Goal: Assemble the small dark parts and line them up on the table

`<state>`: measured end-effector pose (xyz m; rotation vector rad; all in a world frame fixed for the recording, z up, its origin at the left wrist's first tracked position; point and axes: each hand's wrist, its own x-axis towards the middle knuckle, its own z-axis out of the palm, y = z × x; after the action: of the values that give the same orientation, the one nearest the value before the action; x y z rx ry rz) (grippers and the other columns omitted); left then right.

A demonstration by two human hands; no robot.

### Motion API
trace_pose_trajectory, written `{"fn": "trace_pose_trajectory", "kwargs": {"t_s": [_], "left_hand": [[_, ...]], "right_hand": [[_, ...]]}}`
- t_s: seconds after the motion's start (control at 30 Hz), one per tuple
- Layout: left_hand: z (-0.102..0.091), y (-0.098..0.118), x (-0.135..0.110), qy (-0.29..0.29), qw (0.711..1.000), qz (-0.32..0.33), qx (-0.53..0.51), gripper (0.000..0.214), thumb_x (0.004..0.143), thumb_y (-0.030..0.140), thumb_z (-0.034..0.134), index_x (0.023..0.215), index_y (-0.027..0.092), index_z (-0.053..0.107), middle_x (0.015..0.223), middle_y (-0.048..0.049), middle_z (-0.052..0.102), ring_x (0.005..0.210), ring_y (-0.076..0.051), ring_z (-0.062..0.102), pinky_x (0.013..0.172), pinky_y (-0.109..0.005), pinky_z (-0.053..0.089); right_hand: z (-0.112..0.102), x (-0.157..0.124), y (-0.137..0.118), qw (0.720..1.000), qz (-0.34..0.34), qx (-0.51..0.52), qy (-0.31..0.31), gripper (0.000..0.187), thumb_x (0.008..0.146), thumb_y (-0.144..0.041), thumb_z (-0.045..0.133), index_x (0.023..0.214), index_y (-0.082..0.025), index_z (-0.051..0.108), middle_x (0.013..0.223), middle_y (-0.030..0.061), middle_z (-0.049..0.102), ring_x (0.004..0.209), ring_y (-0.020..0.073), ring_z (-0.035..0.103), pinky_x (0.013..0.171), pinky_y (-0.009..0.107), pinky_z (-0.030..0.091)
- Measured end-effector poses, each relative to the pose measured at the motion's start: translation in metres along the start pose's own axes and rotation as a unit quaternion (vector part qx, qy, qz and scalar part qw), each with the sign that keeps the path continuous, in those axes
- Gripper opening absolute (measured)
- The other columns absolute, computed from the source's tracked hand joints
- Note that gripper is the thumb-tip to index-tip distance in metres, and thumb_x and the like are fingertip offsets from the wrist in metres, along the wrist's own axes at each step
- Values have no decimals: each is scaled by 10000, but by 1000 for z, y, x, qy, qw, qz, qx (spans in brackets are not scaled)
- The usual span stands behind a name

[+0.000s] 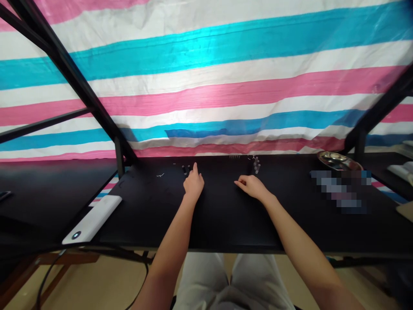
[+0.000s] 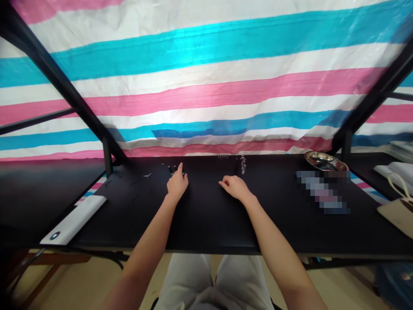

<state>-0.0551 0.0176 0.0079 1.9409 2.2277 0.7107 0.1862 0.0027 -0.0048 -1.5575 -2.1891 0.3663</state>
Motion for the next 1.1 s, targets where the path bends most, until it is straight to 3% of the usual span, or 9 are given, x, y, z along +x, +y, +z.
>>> {"fn": "trace_pose_trajectory", "kwargs": {"t_s": [0.17,0.27,0.37,0.5,0.6,0.77,0.87,1.1], "left_hand": [[7,-8,7,43,998,3,-52,288,859,207,369,1107,242,511,1020,-111,603,778,-244,618,667,-331,417],[11,-11,11,38,984,27,-172,199,853,181,385,992,231,518,836,-48,626,671,-176,606,622,-277,415],[16,-2,9,-4,928,60,-367,134,859,211,381,965,208,464,738,9,584,428,-77,501,474,-206,383],[20,19,-3,-81,840,93,-529,149,843,299,434,943,192,408,720,39,541,328,-25,419,360,-164,325],[22,30,-13,-117,814,119,-556,192,832,337,458,941,194,392,747,37,538,339,-20,443,347,-153,324],[23,35,-20,-153,796,133,-571,205,825,339,478,932,190,387,790,27,540,352,-16,460,348,-150,334],[23,37,-22,-160,792,136,-573,219,813,341,500,920,188,386,790,29,542,346,-14,458,342,-147,333],[20,40,-24,-139,792,133,-579,206,811,341,504,888,183,395,764,28,541,342,-20,461,340,-150,338]], "right_hand": [[5,-3,-13,999,-39,32,-4,276,839,-397,451,712,-214,614,607,-5,593,534,116,506,519,228,307],[9,-3,-13,996,-51,66,15,279,836,-400,453,716,-207,614,612,-1,592,541,119,508,540,236,340],[16,-1,-12,982,-48,166,71,259,825,-414,468,867,-201,609,659,7,599,566,124,523,578,254,398],[30,4,-17,928,0,359,98,364,791,-461,503,1047,-202,502,767,6,595,506,99,517,481,245,426],[35,6,-26,881,20,461,101,366,766,-483,529,995,-204,466,804,6,595,452,80,505,394,220,395],[29,6,-38,820,37,554,140,342,735,-472,583,908,-197,474,727,-12,599,423,72,495,389,218,395],[26,5,-40,807,37,571,149,314,716,-454,614,837,-186,503,672,-16,593,415,70,481,400,223,392],[25,5,-40,808,20,565,165,266,721,-410,627,823,-182,535,671,-4,606,445,75,484,434,235,389]]}}
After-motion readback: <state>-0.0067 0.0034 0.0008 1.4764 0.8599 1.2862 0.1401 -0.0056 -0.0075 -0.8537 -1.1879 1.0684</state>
